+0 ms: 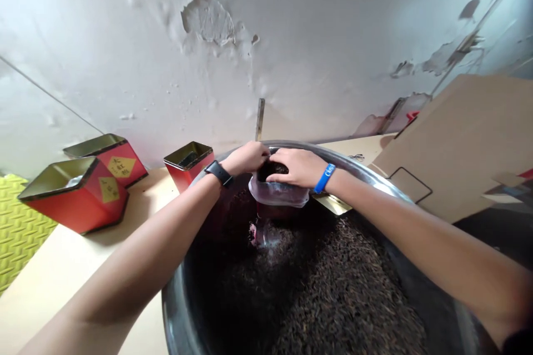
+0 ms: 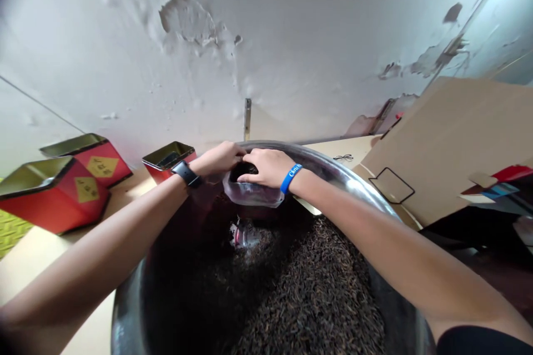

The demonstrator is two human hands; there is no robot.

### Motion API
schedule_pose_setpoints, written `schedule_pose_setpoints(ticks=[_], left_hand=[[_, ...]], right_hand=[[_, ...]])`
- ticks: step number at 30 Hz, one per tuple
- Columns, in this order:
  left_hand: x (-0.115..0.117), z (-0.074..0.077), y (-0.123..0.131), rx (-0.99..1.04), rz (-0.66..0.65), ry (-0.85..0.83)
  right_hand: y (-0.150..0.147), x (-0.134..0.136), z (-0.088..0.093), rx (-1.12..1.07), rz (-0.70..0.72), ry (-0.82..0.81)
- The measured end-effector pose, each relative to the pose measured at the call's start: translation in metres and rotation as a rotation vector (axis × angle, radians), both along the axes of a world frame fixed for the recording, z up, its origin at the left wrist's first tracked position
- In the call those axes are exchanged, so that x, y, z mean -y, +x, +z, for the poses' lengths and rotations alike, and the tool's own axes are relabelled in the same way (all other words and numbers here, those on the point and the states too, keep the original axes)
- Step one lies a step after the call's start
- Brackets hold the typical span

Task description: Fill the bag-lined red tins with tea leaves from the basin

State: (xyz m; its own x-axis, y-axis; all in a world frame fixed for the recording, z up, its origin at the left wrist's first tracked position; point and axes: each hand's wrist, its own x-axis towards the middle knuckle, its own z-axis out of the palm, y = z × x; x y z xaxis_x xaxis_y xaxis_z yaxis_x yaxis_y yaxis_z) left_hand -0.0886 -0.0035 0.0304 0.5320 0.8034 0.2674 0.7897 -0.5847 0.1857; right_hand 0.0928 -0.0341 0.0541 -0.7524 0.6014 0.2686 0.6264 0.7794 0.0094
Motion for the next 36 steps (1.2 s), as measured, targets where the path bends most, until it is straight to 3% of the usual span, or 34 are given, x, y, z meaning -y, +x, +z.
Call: schedule_pose_setpoints(ticks=[2,5,9,13,16,23,25,28,30,36], left_hand=[[0.004,0.005,0.0,0.006,-0.044,-0.087],[0.01,0.004,0.005,-0.061,-0.133,-0.273],[0.012,-0.006,0.012,-0.196,-0.186,-0.5],[0.007,-0.008,0.004,-0.16,-0.168,-0.707],[0.004,-0.004,-0.004,-0.062,-0.148,-0.939],[0.003,-0.008,-0.002,-0.095,-0.177,-1.08],[0.0,-0.012,-0.004,-0.049,-0.197,-1.129],[-0.006,-0.019,-0.009,0.03,-0.22,-1.26],[-0.008,-0.025,-0.011,0.035,-0.214,-1.375],[-0.013,-0.038,-0.006,0.031,-0.052,-1.478]], right_hand=[[0.007,0.009,0.003,-0.127,0.052,-0.018],[0.023,0.021,-0.003,-0.271,-0.003,-0.036],[0.043,0.016,-0.031,-0.088,-0.149,-0.276],[0.047,0.009,-0.052,0.014,-0.235,-0.587],[0.038,0.014,-0.055,-0.046,-0.205,-0.558],[0.031,0.023,-0.049,-0.186,-0.261,-0.552],[0.037,0.019,-0.048,-0.22,-0.31,-0.699],[0.048,0.011,-0.053,-0.17,-0.334,-1.169],[0.053,0.004,-0.058,-0.16,-0.315,-1.393],[0.065,-0.007,-0.066,-0.172,-0.303,-1.457]])
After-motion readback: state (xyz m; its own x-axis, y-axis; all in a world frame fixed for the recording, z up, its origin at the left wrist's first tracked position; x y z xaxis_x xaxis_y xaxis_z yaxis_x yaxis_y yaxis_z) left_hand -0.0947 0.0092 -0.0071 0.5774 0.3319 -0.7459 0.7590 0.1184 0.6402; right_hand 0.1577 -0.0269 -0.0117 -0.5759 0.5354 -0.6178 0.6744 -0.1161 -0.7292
